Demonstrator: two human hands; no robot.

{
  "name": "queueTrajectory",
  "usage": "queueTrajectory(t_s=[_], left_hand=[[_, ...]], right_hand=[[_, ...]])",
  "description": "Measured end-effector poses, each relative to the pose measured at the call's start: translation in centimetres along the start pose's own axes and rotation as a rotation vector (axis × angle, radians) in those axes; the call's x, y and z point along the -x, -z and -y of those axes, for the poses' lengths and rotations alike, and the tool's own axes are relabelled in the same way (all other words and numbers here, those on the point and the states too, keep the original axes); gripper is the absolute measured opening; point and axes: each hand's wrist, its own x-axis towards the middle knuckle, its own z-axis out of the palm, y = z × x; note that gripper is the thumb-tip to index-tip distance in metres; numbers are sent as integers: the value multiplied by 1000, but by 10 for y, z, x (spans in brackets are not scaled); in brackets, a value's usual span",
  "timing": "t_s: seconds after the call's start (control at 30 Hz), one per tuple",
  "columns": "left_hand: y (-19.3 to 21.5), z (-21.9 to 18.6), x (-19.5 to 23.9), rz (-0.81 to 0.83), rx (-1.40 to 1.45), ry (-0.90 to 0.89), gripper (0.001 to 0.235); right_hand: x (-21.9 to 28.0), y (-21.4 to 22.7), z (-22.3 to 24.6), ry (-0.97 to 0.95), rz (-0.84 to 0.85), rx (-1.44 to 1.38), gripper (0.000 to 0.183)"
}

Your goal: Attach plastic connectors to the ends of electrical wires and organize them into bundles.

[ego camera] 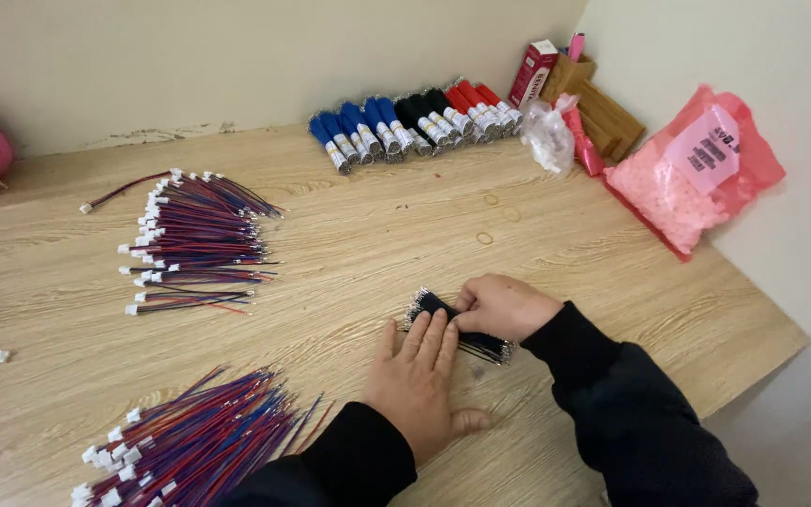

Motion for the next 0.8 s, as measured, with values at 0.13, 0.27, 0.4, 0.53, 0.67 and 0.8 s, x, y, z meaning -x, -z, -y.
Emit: queueTrajectory(t_s=[0.13,0.27,0.4,0.53,0.67,0.8], left_hand=[[32,1,-4,175,123,38,114],[34,0,-3,245,112,30,111],[34,0,-3,196,91,26,109],[33,-1,-3,150,96,26,110],[36,-3,-13,65,90,17,111],[29,-5,-20,100,118,12,112]], right_hand=[[-21,-7,-25,108,23,13,18],[-22,-3,-34,173,60,-150,19],[-23,-6,-45,220,75,-367,13],[-30,-19,-56,280,79,-640,1],[-5,1,-32,154,-23,-376,15],[-13,-10,-40,84,68,-784,9]])
